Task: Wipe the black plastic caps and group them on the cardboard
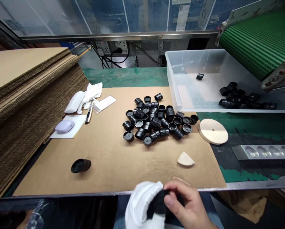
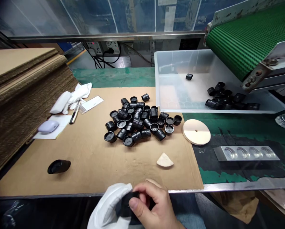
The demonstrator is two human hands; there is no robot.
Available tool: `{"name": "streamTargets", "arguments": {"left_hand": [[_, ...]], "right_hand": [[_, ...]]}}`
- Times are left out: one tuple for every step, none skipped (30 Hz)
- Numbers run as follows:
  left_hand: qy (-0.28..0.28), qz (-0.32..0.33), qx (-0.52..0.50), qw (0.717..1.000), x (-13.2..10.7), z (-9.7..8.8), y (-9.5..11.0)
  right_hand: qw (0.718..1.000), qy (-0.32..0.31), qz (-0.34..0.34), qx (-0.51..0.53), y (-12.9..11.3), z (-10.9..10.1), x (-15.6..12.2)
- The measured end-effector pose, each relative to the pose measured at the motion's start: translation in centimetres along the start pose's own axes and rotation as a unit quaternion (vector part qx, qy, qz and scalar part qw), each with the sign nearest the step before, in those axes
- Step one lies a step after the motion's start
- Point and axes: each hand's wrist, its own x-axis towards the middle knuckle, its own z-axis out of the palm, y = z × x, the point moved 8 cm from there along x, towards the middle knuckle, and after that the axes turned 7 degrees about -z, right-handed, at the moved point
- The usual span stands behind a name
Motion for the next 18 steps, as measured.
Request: {"name": "streamTargets", "arguments": {"left_hand": [[0.0,0.014,0.005,1.0,0.2,0.0,-0.2],[0.002,0.026,0.01,1.0,0.5,0.0,-0.4],[0.005,0.037,0.015,0.999,0.7,-0.1,-0.7],[0.01,0.049,0.022,0.998,0.9,-0.1,-0.8],[0.014,0.064,0.034,0.997,1.1,-0.1,-0.9],[0.017,0.079,0.049,0.996,1.2,0.1,-0.9],[0.02,0.091,0.064,0.994,1.2,0.2,-1.0],[0.02,0.1,0.078,0.992,1.1,0.4,-1.0],[0.02,0.105,0.087,0.99,1.1,0.6,-1.0],[0.019,0.106,0.09,0.99,1.0,0.7,-1.1],[0.019,0.104,0.089,0.99,1.0,0.8,-1.2],[0.019,0.102,0.086,0.991,0.9,0.8,-1.3],[0.021,0.103,0.084,0.991,0.9,0.8,-1.3],[0.024,0.103,0.084,0.991,0.9,0.8,-1.3],[0.026,0.102,0.085,0.991,0.9,0.7,-1.3],[0.024,0.102,0.087,0.991,1.0,0.8,-1.4],[0.019,0.102,0.091,0.99,1.0,0.9,-1.4],[0.015,0.102,0.093,0.99,1.1,0.9,-1.4]], "right_hand": [[0.998,-0.005,-0.021,-0.058,-0.3,-0.8,0.4],[0.991,0.005,-0.042,-0.127,-0.5,-1.9,0.9],[0.978,0.022,-0.057,-0.2,-0.5,-3.1,1.3],[0.96,0.04,-0.064,-0.27,-0.4,-4.3,1.6],[0.94,0.051,-0.065,-0.332,-0.1,-5.3,1.8],[0.922,0.048,-0.064,-0.38,0.4,-5.9,1.9],[0.909,0.035,-0.065,-0.41,0.9,-6.3,1.9],[0.904,0.018,-0.071,-0.422,1.3,-6.4,1.6],[0.905,0.003,-0.08,-0.419,1.6,-6.4,1.2],[0.91,-0.009,-0.09,-0.404,1.6,-6.3,0.7],[0.918,-0.021,-0.096,-0.385,1.6,-6.1,0.2],[0.924,-0.034,-0.099,-0.369,1.6,-5.9,-0.3],[0.927,-0.046,-0.097,-0.359,1.5,-5.7,-0.6],[0.928,-0.06,-0.09,-0.357,1.5,-5.4,-0.8],[0.927,-0.073,-0.083,-0.359,1.5,-5.1,-0.8],[0.926,-0.084,-0.079,-0.36,1.4,-4.7,-0.6],[0.926,-0.089,-0.078,-0.358,1.3,-4.4,-0.2],[0.928,-0.089,-0.081,-0.352,1.1,-4.2,0.2]]}}
